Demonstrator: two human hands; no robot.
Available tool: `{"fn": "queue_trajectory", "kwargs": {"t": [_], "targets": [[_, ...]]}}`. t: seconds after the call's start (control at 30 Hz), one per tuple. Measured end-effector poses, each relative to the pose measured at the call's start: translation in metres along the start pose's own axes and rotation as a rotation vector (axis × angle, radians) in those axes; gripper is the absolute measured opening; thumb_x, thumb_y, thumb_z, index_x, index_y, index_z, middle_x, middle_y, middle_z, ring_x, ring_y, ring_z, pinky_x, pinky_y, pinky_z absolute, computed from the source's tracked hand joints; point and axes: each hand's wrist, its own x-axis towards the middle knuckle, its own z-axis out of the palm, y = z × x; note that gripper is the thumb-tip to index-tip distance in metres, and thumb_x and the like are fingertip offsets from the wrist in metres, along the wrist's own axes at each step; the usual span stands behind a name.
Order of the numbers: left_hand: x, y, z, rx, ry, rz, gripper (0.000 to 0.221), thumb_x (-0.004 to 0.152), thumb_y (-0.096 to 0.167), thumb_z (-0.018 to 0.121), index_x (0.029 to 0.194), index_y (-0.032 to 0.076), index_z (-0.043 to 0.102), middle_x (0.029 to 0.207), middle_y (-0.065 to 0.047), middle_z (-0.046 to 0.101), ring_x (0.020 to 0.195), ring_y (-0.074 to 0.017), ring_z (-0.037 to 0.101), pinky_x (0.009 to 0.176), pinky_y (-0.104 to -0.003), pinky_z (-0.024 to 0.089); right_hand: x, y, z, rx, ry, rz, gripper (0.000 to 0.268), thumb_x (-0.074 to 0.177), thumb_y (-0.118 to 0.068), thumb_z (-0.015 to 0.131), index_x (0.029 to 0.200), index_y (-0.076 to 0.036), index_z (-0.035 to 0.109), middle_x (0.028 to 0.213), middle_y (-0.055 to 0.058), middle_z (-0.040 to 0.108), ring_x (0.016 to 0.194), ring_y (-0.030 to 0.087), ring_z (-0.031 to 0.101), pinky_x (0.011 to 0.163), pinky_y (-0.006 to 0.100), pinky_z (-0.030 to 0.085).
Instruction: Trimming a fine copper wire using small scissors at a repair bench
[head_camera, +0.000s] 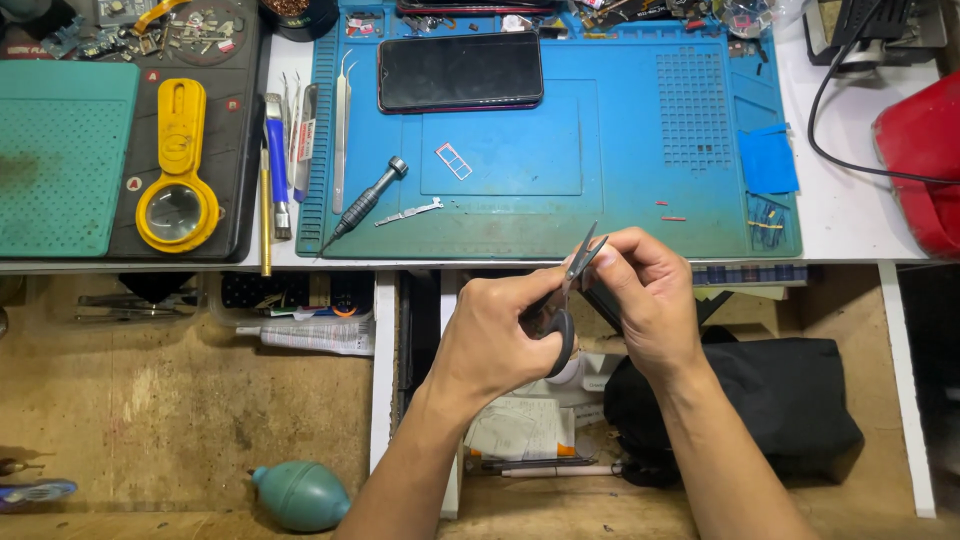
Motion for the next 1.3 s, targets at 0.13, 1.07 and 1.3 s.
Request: {"fn": "queue_trajectory", "kwargs": {"t": [0.13,1.07,1.3], "targets": [[0.001,-0.002,-0.002,0.003,-0.004,0.010,0.046,0.060,0.004,0.063,0.103,0.017,0.077,0.049,-0.004,0.055,0.047,-0.0220,0.059,0.053,-0.029,0.051,0.001,0.002,-0.001,0.000,-0.009,-0.006,0.019,0.099,-0.013,0.067,0.088,0.003,0.067,0.077,0.017,0.068,0.068,0.016,0.064,0.067,0.030,0.056],[0.001,-0.041,0.017,-0.827,0.303,-0.320,0.044,0.079,0.000,0.084,0.119,-0.003,0.066,0.086,-0.023,0.075,0.062,-0.0217,0.073,0.046,-0.028,0.061,-0.008,-0.013,0.012,-0.215,-0.144,-0.025,0.022,0.100,-0.012,0.069,0.081,-0.002,0.070,0.079,0.010,0.070,0.078,0.012,0.058,0.073,0.028,0.052],[0.003,-0.032,0.016,-0.836,0.388,-0.335,0.039,0.081,-0.001,0.081,0.116,-0.002,0.065,0.083,-0.020,0.073,0.059,-0.0213,0.071,0.044,-0.028,0.061,-0.009,-0.016,0.020,-0.274,-0.089,0.019,0.009,0.098,-0.013,0.071,0.098,-0.005,0.074,0.083,0.007,0.073,0.083,0.010,0.064,0.078,0.030,0.055]]}}
